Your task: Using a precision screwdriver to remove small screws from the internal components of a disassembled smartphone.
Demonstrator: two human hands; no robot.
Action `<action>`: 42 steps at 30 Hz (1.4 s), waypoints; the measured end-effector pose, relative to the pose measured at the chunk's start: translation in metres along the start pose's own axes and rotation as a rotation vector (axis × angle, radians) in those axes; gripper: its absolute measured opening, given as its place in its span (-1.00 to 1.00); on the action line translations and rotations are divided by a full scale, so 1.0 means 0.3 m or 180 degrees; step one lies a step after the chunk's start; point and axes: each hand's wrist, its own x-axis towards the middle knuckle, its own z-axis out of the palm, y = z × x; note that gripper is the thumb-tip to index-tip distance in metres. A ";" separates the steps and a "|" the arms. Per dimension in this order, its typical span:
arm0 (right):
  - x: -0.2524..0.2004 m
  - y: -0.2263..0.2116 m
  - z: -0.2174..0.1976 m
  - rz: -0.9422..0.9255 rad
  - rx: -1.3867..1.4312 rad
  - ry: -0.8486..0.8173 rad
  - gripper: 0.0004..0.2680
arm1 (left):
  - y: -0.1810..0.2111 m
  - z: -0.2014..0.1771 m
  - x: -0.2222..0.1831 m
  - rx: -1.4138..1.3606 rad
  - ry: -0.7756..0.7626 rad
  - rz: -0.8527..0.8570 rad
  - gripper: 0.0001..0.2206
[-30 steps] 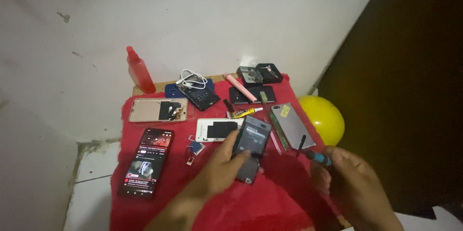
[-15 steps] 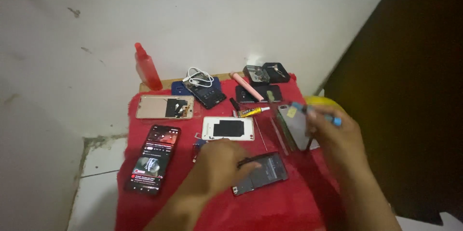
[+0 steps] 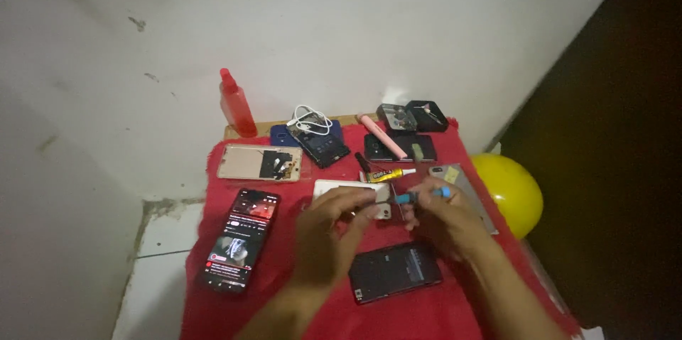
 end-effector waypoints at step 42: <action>-0.205 -0.045 0.124 0.0275 -0.0408 -0.1769 -0.63 | 0.177 -0.051 -0.002 -0.0368 -0.0490 0.0121 -0.69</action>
